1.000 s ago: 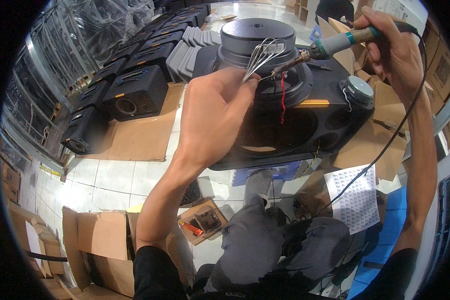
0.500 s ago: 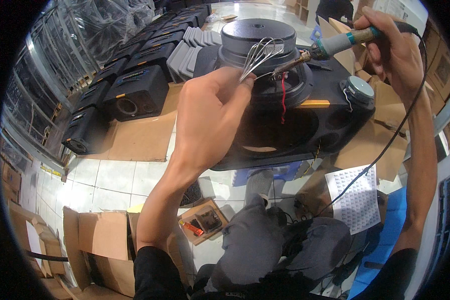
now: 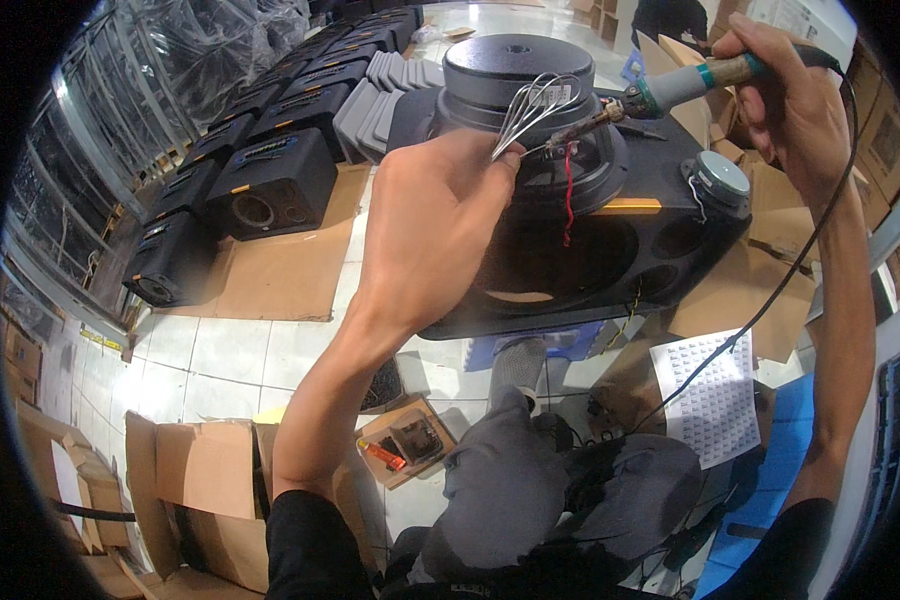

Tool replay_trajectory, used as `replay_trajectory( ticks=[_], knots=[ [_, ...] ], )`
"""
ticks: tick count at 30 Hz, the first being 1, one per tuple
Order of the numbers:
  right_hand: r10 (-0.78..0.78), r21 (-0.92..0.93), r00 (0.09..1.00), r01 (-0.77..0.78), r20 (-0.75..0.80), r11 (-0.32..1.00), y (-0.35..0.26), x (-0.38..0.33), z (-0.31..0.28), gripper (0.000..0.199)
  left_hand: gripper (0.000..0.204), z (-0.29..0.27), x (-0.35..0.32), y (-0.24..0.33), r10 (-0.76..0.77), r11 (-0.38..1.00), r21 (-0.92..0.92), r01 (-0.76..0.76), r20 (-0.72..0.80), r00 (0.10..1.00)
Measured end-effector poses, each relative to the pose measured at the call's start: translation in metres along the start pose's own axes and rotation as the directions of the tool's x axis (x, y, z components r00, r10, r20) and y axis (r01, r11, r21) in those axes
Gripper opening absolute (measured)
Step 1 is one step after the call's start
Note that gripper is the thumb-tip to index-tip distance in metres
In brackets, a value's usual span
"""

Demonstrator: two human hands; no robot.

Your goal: The person unpacks a speaker component from a cardboard box and places it on a speaker. They then connect wires to the speaker terminals and use a soldering iron to solder the connections. The person also handles a small circular component and attaches it to the speaker.

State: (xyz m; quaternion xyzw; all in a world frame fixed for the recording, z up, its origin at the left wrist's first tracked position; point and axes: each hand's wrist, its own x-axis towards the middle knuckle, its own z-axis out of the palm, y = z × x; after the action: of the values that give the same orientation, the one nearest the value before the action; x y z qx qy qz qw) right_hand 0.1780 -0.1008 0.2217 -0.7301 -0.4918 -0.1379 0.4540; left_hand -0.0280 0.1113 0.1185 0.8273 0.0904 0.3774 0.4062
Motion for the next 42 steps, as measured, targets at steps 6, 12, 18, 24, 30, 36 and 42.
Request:
replay_trajectory(
  ticks=[6, 12, 18, 24, 30, 36, 42],
  knots=[
    [-0.004, -0.014, 1.000, 0.003, -0.014, 1.000, 0.001, 0.001, 0.002, 0.054, 0.020, 0.001, 0.000, -0.001, 0.009, 1.000, 0.028, -0.008, -0.009, 1.000],
    [0.006, 0.029, 1.000, -0.006, 0.000, 1.000, 0.004, 0.001, -0.001, 0.054, 0.020, -0.005, -0.014, -0.002, -0.079, 0.988, -0.144, 0.063, -0.103, 0.992],
    [0.026, -0.008, 0.999, -0.026, -0.033, 1.000, -0.004, -0.002, 0.000, 0.051, 0.023, -0.013, -0.042, -0.015, -0.186, 0.972, -0.182, 0.150, -0.205, 0.961],
    [0.211, 0.278, 0.977, -0.209, 0.021, 0.938, -0.028, -0.008, 0.003, 0.038, 0.025, -0.007, -0.097, -0.030, -0.439, 0.878, -0.298, 0.374, -0.189, 0.879],
    [-0.038, 0.187, 0.997, 0.051, -0.072, 0.981, -0.035, -0.018, 0.013, 0.039, 0.020, 0.027, -0.153, -0.045, -0.606, 0.767, -0.331, 0.549, -0.097, 0.789],
    [0.023, 0.323, 0.948, 0.086, -0.318, 0.942, -0.019, -0.043, 0.009, 0.041, 0.019, 0.044, -0.176, -0.053, -0.600, 0.713, -0.463, 0.526, -0.017, 0.799],
    [0.105, 0.379, 0.867, 0.102, -0.488, 0.920, 0.028, -0.114, 0.000, 0.046, 0.026, 0.049, -0.176, -0.059, -0.672, 0.595, -0.477, 0.646, 0.145, 0.726]
  ],
)
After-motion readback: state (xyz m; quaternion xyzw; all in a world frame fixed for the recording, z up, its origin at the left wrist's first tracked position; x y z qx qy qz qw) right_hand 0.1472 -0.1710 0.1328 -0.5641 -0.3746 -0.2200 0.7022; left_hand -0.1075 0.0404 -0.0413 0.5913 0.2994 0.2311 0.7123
